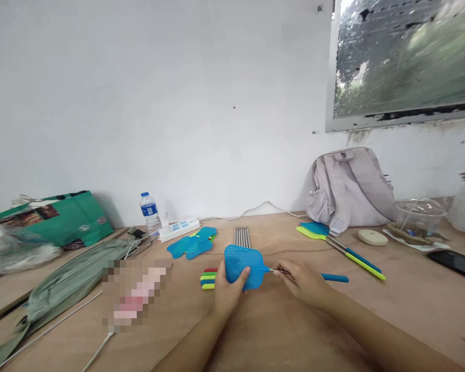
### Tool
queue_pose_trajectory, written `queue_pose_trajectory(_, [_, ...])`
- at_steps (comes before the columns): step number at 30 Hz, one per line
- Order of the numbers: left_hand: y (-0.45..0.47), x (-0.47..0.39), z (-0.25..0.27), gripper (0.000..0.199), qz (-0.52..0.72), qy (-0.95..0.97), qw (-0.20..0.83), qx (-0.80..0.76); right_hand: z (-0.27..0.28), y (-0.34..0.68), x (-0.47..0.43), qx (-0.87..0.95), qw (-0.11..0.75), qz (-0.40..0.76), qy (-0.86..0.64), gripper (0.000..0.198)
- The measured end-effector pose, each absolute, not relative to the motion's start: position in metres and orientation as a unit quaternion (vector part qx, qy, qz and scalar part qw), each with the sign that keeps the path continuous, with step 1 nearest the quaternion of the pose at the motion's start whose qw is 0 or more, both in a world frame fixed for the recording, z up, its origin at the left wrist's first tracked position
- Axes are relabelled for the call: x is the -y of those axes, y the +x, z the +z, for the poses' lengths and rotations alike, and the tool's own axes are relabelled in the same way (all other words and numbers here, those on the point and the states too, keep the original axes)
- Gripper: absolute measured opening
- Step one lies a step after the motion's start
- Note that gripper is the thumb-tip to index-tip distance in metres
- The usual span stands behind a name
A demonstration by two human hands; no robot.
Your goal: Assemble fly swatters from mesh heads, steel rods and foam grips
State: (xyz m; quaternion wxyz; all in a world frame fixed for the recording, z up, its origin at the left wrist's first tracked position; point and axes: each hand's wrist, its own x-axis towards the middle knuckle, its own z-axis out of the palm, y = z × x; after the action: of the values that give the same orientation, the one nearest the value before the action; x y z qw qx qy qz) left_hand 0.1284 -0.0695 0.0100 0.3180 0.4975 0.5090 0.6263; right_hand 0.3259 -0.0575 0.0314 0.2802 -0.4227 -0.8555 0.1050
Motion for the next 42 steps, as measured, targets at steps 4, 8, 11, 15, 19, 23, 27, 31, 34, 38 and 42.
queue_pose_trajectory(4, [0.125,0.071,0.013,0.05,0.612,0.495,0.348,-0.509,0.029,0.323,0.062,0.853,0.29,0.132,-0.414,0.02])
queue_pose_trajectory(8, [0.122,0.071,0.014,0.051,0.605,0.5,0.358,-0.506,0.022,0.321,0.061,0.851,0.287,0.145,-0.415,0.021])
queue_pose_trajectory(11, [0.121,0.07,0.012,0.051,0.587,0.512,0.364,-0.511,0.018,0.321,0.06,0.854,0.289,0.143,-0.409,0.021])
queue_pose_trajectory(15, [0.12,0.067,0.01,0.052,0.56,0.528,0.364,-0.525,0.017,0.318,0.06,0.857,0.297,0.144,-0.395,0.021])
queue_pose_trajectory(19, [0.113,0.06,0.013,0.051,0.545,0.593,0.299,-0.512,0.016,0.31,0.061,0.844,0.315,0.153,-0.407,0.021])
queue_pose_trajectory(23, [0.102,0.052,0.016,0.064,0.504,0.664,0.18,-0.522,0.015,0.308,0.058,0.832,0.326,0.172,-0.415,0.02])
queue_pose_trajectory(27, [0.099,0.053,0.019,0.068,0.503,0.687,-0.055,-0.521,0.013,0.311,0.055,0.827,0.351,0.186,-0.398,0.015])
queue_pose_trajectory(31, [0.112,0.064,0.021,0.042,0.433,0.737,-0.291,-0.429,0.007,0.308,0.054,0.814,0.384,0.203,-0.386,0.022])
queue_pose_trajectory(34, [0.123,0.071,0.019,0.032,0.301,0.825,-0.368,-0.305,0.003,0.304,0.056,0.812,0.389,0.214,-0.379,0.029])
queue_pose_trajectory(38, [0.128,0.07,0.015,0.028,0.209,0.847,-0.396,-0.286,0.006,0.3,0.062,0.823,0.38,0.214,-0.364,0.034])
queue_pose_trajectory(42, [0.123,0.063,0.013,0.025,0.199,0.843,-0.388,-0.315,0.014,0.3,0.065,0.836,0.366,0.203,-0.355,0.031])
